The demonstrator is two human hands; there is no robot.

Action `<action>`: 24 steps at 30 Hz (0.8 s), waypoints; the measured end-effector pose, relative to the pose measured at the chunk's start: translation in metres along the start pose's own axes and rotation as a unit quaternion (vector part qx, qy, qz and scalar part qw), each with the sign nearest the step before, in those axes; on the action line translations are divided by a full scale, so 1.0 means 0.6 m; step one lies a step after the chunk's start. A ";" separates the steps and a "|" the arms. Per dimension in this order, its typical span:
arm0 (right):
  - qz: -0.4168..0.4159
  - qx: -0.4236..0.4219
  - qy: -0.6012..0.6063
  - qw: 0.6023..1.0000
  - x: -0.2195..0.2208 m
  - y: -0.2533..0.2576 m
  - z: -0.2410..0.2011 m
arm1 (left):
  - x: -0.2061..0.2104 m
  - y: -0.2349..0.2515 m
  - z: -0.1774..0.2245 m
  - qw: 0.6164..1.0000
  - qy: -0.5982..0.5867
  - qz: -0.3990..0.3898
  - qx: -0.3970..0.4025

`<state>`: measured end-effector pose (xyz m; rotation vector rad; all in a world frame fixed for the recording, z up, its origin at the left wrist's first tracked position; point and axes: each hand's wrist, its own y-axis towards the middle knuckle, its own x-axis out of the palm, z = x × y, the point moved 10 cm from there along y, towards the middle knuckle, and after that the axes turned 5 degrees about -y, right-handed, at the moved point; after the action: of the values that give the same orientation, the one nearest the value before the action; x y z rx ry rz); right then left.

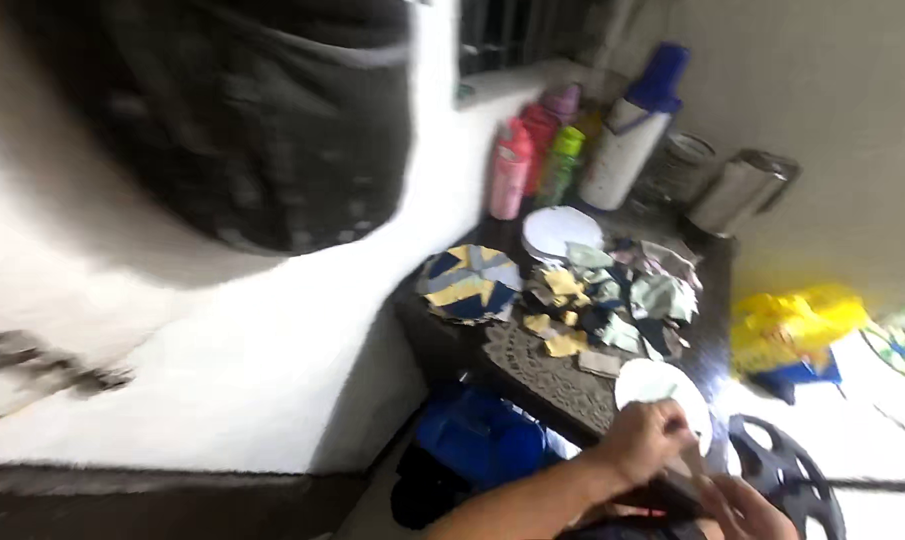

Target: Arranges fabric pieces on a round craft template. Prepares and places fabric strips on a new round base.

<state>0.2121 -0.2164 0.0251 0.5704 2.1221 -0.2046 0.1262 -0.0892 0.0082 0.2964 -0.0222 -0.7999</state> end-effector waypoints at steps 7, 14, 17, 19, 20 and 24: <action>0.059 0.072 0.031 0.995 0.043 0.029 0.059 | 0.040 0.049 -0.028 0.978 0.180 -0.104 -0.010; 0.126 0.098 -0.043 0.986 0.034 0.041 0.092 | 0.114 0.107 -0.050 0.935 0.277 -0.222 0.021; 0.153 0.093 -0.061 0.982 0.033 0.039 0.103 | 0.137 0.116 -0.063 0.918 0.297 -0.260 0.026; 0.176 0.075 -0.060 0.980 0.030 0.035 0.108 | 0.145 0.118 -0.067 0.911 0.306 -0.275 0.026; 0.187 0.064 -0.060 0.978 0.028 0.032 0.109 | 0.147 0.119 -0.069 0.909 0.310 -0.279 0.025; 0.237 0.019 -0.050 0.970 0.019 0.015 0.106 | 0.149 0.122 -0.067 0.905 0.324 -0.272 0.046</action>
<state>0.2575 -0.2271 -0.0207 1.0467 1.8280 -0.0028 0.2453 -0.0944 -0.0190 0.6657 0.6800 -1.2224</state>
